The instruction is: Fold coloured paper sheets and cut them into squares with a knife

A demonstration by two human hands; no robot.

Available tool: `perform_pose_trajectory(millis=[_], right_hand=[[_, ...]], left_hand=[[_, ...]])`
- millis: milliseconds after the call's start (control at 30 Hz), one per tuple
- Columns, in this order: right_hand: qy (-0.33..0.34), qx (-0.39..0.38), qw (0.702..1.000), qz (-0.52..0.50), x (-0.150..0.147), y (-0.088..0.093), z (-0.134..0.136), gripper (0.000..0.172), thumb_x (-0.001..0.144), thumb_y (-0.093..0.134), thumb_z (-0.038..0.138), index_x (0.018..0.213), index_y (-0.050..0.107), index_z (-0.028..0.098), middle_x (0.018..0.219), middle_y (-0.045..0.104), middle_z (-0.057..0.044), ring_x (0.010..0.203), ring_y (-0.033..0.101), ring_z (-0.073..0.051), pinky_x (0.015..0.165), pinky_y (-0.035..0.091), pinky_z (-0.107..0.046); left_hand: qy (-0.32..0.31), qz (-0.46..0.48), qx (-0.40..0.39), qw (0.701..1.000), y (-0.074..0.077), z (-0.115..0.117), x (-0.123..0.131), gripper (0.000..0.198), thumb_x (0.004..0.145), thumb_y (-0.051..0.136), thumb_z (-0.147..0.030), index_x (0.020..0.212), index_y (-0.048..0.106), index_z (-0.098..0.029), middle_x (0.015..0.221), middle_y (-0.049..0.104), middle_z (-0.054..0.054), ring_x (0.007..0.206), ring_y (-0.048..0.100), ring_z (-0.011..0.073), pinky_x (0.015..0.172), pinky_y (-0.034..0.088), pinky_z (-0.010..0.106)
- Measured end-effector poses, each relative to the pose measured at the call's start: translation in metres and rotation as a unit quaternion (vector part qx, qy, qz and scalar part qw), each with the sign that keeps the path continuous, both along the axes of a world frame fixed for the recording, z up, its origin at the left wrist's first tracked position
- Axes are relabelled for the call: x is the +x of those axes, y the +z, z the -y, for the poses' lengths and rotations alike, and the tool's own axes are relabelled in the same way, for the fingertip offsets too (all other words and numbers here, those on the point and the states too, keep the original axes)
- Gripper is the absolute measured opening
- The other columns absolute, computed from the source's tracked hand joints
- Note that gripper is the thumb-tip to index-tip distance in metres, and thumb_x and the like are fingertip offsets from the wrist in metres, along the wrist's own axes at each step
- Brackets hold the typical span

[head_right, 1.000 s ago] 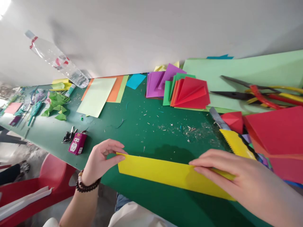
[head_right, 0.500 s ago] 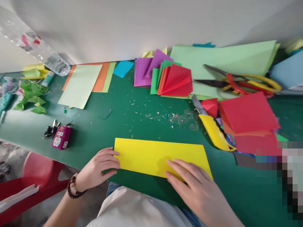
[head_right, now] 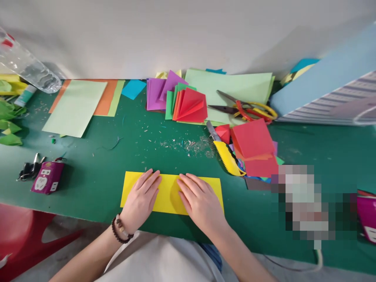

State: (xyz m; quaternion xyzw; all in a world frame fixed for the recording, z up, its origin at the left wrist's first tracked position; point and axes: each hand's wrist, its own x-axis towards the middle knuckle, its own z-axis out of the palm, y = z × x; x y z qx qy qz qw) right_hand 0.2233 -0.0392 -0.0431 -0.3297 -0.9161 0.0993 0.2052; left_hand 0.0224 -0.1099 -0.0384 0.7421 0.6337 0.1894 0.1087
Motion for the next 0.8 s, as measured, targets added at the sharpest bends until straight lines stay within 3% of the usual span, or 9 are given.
perform_pose_trajectory(millis=[133, 233, 333, 533, 800], right_hand=[[-0.048, -0.019, 0.999, -0.010, -0.012, 0.001, -0.001, 0.021, 0.095, 0.052, 0.020, 0.106, 0.070, 0.017, 0.107, 0.071, -0.009, 0.100, 0.063, -0.023, 0.089, 0.052, -0.038], [-0.087, -0.028, 0.996, -0.009, -0.030, 0.000, -0.006, 0.021, 0.097, 0.049, 0.023, 0.099, 0.069, 0.017, 0.091, 0.068, -0.008, 0.081, 0.064, -0.019, 0.070, 0.052, -0.031], [-0.115, -0.026, 0.993, 0.000, -0.044, -0.004, -0.012, 0.022, 0.098, 0.047, 0.025, 0.092, 0.066, 0.018, 0.079, 0.062, -0.005, 0.066, 0.060, -0.017, 0.057, 0.044, -0.029], [-0.112, -0.009, 0.994, 0.003, -0.049, -0.009, -0.012, 0.019, 0.098, 0.048, 0.023, 0.085, 0.062, 0.019, 0.070, 0.060, -0.003, 0.067, 0.059, -0.017, 0.062, 0.040, -0.029], [-0.096, -0.007, 0.995, 0.012, -0.051, -0.010, -0.015, 0.022, 0.096, 0.049, 0.021, 0.074, 0.054, 0.021, 0.065, 0.060, -0.002, 0.064, 0.058, -0.017, 0.060, 0.037, -0.029]], left_hand=[[0.030, -0.015, 0.005, 0.999, 0.005, -0.007, 0.002, 0.024, 0.095, 0.049, -0.012, 0.112, 0.065, -0.017, 0.128, 0.063, 0.010, 0.123, 0.054, 0.0296, 0.101, 0.051, 0.048], [0.067, -0.022, 0.011, 0.997, 0.010, -0.023, 0.006, 0.017, 0.094, 0.050, -0.014, 0.089, 0.066, -0.016, 0.108, 0.065, 0.012, 0.105, 0.058, 0.0274, 0.089, 0.055, 0.044], [0.091, -0.028, 0.013, 0.995, 0.008, -0.038, 0.010, 0.016, 0.092, 0.053, -0.014, 0.080, 0.063, -0.017, 0.091, 0.062, 0.010, 0.088, 0.056, 0.0248, 0.078, 0.055, 0.041], [0.091, -0.028, 0.023, 0.995, -0.001, -0.044, 0.008, 0.013, 0.090, 0.058, -0.015, 0.077, 0.061, -0.019, 0.086, 0.060, 0.006, 0.083, 0.053, 0.0223, 0.074, 0.052, 0.036], [0.064, -0.017, 0.019, 0.998, -0.002, -0.046, 0.004, 0.016, 0.091, 0.056, -0.013, 0.078, 0.063, -0.020, 0.086, 0.060, 0.005, 0.081, 0.054, 0.0202, 0.073, 0.051, 0.035]])
